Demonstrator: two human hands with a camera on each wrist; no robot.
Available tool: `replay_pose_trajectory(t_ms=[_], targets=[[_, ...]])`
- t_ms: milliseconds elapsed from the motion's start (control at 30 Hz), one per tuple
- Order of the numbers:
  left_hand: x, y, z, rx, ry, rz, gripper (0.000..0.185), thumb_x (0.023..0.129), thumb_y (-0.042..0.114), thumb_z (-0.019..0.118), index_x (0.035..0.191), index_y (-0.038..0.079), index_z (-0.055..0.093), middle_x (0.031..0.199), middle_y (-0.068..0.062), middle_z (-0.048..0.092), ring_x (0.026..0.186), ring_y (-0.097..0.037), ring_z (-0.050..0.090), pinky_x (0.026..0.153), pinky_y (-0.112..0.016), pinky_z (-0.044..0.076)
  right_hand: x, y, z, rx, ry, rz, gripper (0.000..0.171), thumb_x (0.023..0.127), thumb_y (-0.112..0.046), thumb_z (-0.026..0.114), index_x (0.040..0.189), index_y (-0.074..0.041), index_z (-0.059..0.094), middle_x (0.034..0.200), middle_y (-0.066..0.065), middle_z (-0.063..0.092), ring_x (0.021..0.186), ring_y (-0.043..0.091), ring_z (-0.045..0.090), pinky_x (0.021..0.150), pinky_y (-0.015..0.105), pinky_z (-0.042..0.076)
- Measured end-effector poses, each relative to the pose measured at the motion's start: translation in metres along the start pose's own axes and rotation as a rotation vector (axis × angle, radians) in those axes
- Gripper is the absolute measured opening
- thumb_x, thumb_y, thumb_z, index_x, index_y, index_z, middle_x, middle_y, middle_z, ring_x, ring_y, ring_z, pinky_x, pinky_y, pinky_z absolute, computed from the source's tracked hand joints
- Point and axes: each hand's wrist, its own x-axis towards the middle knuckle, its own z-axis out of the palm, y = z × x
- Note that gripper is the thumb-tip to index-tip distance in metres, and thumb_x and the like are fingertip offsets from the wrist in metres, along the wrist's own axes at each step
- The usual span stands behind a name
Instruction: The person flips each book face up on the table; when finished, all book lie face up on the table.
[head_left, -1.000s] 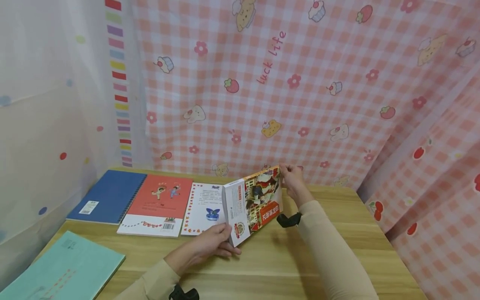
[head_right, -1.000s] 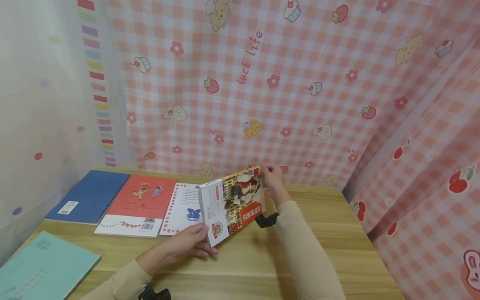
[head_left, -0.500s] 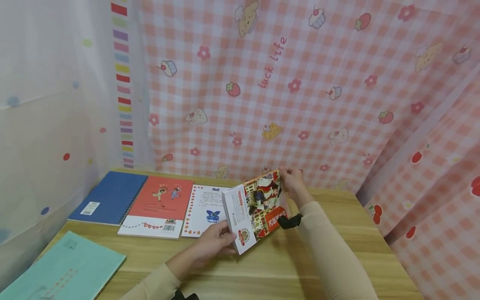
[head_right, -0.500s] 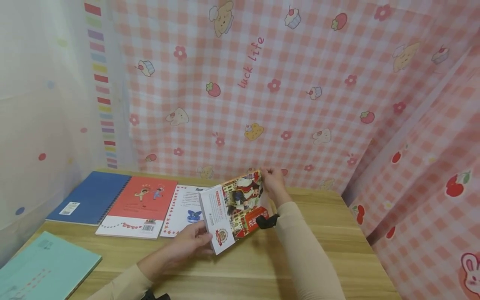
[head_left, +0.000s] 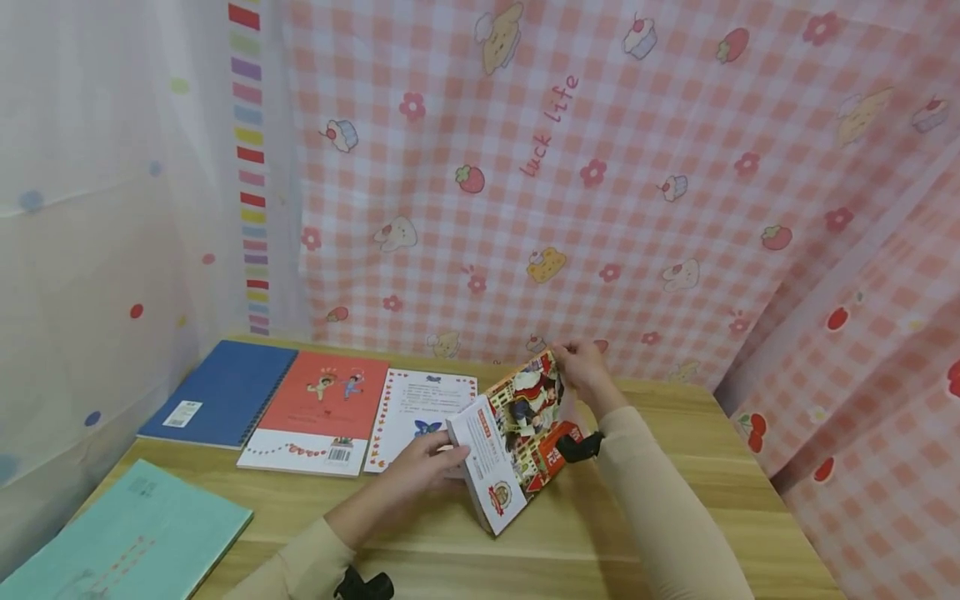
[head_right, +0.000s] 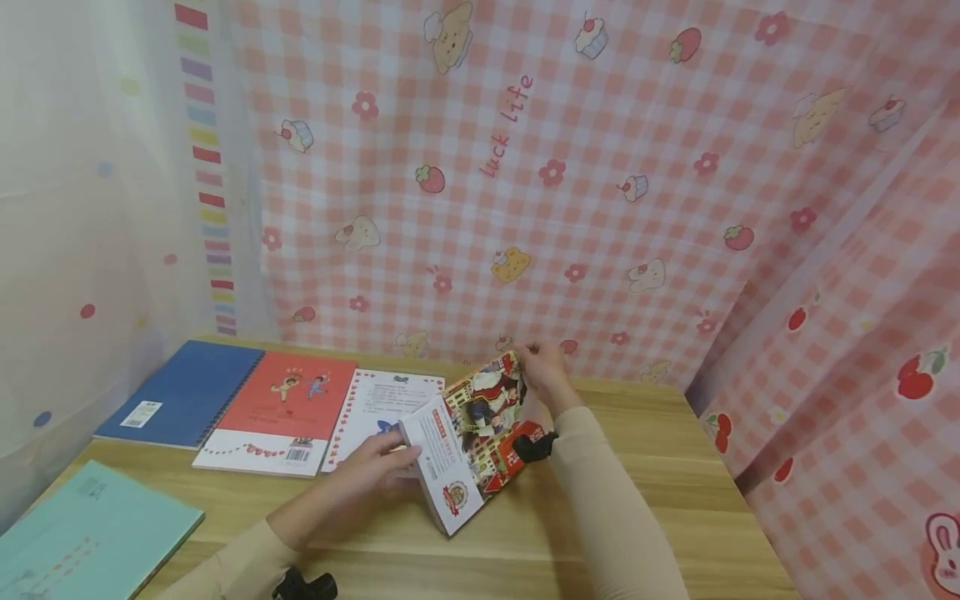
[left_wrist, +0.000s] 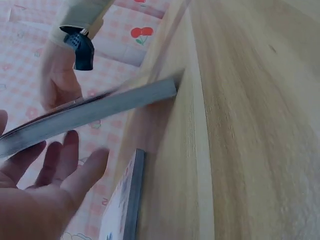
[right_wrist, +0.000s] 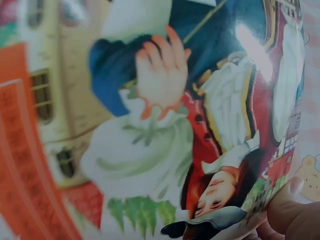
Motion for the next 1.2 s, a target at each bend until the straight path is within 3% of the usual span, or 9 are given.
replay_pose_trajectory(t_ms=[133, 367, 533, 700, 867, 1133, 1200], targets=[[0.001, 0.005, -0.003, 0.008, -0.041, 0.033, 0.054, 0.106, 0.019, 0.055, 0.147, -0.012, 0.038, 0.135, -0.030, 0.055, 0.114, -0.034, 0.065, 0.092, -0.043, 0.057, 0.001, -0.001, 0.003, 0.006, -0.012, -0.021, 0.034, 0.108, -0.023, 0.052, 0.120, 0.008, 0.061, 0.074, 0.003, 0.051, 0.048, 0.008, 0.033, 0.046, 0.025, 0.032], [0.005, 0.012, -0.006, 0.013, -0.045, 0.032, 0.059, 0.107, 0.020, 0.053, 0.155, -0.003, 0.029, 0.132, -0.028, 0.054, 0.105, -0.025, 0.065, 0.089, -0.044, 0.059, 0.003, 0.003, 0.004, 0.017, -0.004, -0.002, 0.033, 0.107, -0.023, 0.053, 0.117, 0.006, 0.062, 0.070, 0.002, 0.049, 0.046, 0.008, 0.031, 0.045, 0.025, 0.031], [0.008, 0.014, -0.004, 0.021, 0.014, 0.028, 0.057, 0.107, 0.024, 0.054, 0.153, -0.003, 0.034, 0.123, -0.023, 0.059, 0.095, -0.020, 0.065, 0.087, -0.042, 0.060, 0.005, 0.005, 0.004, 0.027, -0.005, -0.012, 0.031, 0.107, -0.022, 0.053, 0.115, 0.006, 0.061, 0.072, 0.002, 0.051, 0.046, 0.007, 0.032, 0.046, 0.025, 0.032], [0.010, 0.011, 0.000, 0.016, 0.088, 0.043, 0.045, 0.107, 0.019, 0.052, 0.145, -0.004, 0.046, 0.111, -0.020, 0.061, 0.085, -0.019, 0.067, 0.078, -0.041, 0.062, 0.004, 0.004, 0.005, 0.042, -0.006, -0.006, 0.030, 0.108, -0.020, 0.052, 0.117, 0.007, 0.061, 0.074, 0.002, 0.052, 0.045, 0.007, 0.030, 0.045, 0.024, 0.030], [0.012, 0.008, 0.001, -0.026, 0.116, 0.062, 0.039, 0.108, 0.016, 0.050, 0.138, -0.009, 0.051, 0.109, -0.021, 0.066, 0.083, -0.021, 0.071, 0.077, -0.040, 0.062, 0.005, 0.006, 0.008, 0.025, 0.011, 0.007, 0.031, 0.107, -0.021, 0.053, 0.118, 0.006, 0.062, 0.074, 0.002, 0.052, 0.046, 0.007, 0.030, 0.045, 0.024, 0.030], [0.008, 0.005, 0.000, -0.070, 0.211, 0.104, 0.035, 0.106, 0.015, 0.054, 0.121, -0.017, 0.058, 0.098, -0.022, 0.073, 0.076, -0.018, 0.074, 0.073, -0.035, 0.062, 0.005, 0.011, 0.009, -0.096, -0.009, 0.015, 0.032, 0.106, -0.027, 0.055, 0.117, 0.002, 0.064, 0.100, 0.007, 0.058, 0.081, 0.014, 0.052, 0.066, 0.025, 0.046], [0.008, 0.005, -0.001, -0.076, 0.223, 0.107, 0.035, 0.105, 0.015, 0.056, 0.119, -0.017, 0.060, 0.098, -0.022, 0.073, 0.075, -0.018, 0.074, 0.073, -0.034, 0.062, 0.006, 0.010, 0.007, -0.116, -0.023, 0.015, 0.034, 0.106, -0.031, 0.055, 0.119, 0.000, 0.065, 0.098, 0.007, 0.058, 0.075, 0.014, 0.049, 0.062, 0.026, 0.044]])
